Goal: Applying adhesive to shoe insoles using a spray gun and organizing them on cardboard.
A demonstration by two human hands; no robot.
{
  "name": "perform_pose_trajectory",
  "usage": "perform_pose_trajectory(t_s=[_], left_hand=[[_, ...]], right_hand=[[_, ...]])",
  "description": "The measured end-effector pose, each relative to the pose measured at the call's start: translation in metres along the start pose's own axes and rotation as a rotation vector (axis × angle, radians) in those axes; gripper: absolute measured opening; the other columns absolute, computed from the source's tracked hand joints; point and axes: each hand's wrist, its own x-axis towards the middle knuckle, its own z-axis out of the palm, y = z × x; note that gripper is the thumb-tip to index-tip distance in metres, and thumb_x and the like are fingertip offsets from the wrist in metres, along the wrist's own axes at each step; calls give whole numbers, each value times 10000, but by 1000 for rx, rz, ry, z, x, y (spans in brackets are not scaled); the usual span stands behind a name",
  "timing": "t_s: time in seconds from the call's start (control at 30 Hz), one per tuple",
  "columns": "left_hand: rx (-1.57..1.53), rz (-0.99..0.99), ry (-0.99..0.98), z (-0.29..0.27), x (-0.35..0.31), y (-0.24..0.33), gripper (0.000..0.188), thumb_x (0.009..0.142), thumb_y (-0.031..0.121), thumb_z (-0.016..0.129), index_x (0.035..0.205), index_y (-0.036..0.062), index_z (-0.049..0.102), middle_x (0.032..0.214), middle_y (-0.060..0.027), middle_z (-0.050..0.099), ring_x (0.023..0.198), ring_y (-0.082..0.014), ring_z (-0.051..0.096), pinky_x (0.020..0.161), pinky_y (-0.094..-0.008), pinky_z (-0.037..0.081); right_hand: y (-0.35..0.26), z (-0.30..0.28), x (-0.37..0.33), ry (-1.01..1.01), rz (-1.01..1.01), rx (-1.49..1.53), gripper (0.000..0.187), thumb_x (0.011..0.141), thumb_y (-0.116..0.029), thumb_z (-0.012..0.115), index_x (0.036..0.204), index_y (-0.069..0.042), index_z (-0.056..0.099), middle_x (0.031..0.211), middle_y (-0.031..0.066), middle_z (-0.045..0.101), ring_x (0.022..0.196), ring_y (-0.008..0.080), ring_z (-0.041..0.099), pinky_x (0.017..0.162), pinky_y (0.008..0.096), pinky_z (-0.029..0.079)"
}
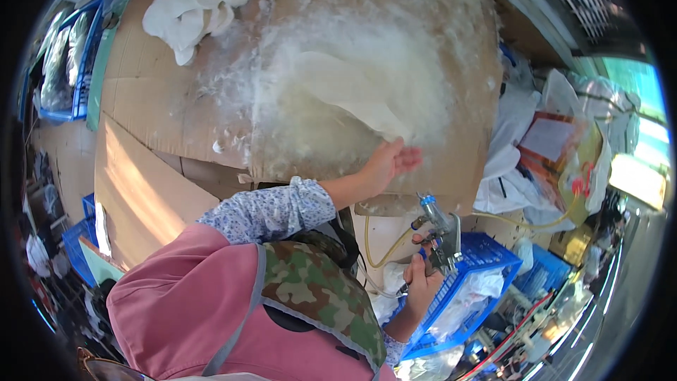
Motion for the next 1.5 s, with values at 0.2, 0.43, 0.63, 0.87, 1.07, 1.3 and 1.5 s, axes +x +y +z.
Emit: perform_pose_trajectory(t_s=[0.2, 0.43, 0.63, 0.87, 1.07, 1.3, 1.5], left_hand=[[1678, 395, -322, -15, -55, 76, 207, 929, 175, 499, 1062, 56, 605, 1049, -137, 642, 981, -264, 617, 865, -380, 482], [1957, 1320, 115, -37, -13, 190, 115, 825, 42, 549, 930, 76, 582, 895, -92, 567, 872, -301, 548, 768, -419, 419], [2225, 1368, 129, -36, 4, 179, 88, 771, 86, 584, 850, 109, 554, 827, -60, 515, 860, -254, 530, 754, -367, 369], [1741, 1146, 364, -49, -1, 211, 68, 809, 91, 562, 876, 85, 564, 919, -99, 579, 895, -335, 537, 737, -439, 407], [1890, 1170, 623, -70, -24, 252, 291, 791, 21, 546, 1078, 60, 512, 1005, -156, 562, 905, -393, 543, 768, -460, 426], [2203, 888, 427, -44, -11, 230, 277, 821, 117, 553, 1087, 51, 516, 970, -139, 563, 884, -358, 560, 769, -432, 449], [1498, 470, -79, 101, -52, 172, 232, 897, 215, 587, 1056, 48, 563, 915, -26, 609, 862, -140, 593, 705, -323, 482]], right_hand=[[-1, 17, -17, 63, 3, -5, 416, 888, 11, 529, 1295, 1, 442, 1129, 92, 605, 491, 32, 375, 428, 195, 302], [-5, 29, -3, 56, -41, -170, 292, 877, -65, 596, 1161, 1, 586, 622, -35, 484, 485, 32, 397, 445, 212, 292], [-27, 14, 32, 84, -106, -64, 349, 904, -93, 559, 1223, 45, 519, 981, 17, 651, 509, 28, 391, 446, 196, 299], [-9, 22, 56, -102, -82, -102, 308, 900, -55, 571, 1195, 24, 528, 1078, 57, 643, 490, 35, 398, 433, 195, 332], [-14, 24, 61, -68, -119, -24, 290, 898, -75, 590, 1177, 2, 576, 979, 12, 668, 490, 24, 406, 426, 195, 323], [-11, 8, 53, -19, -109, -2, 282, 903, -65, 558, 1167, 33, 542, 1069, 50, 648, 494, 23, 387, 440, 179, 310], [8, -31, 32, 112, -109, 122, 304, 904, -77, 564, 1189, 30, 551, 1048, 48, 652, 494, 25, 384, 441, 183, 312]])
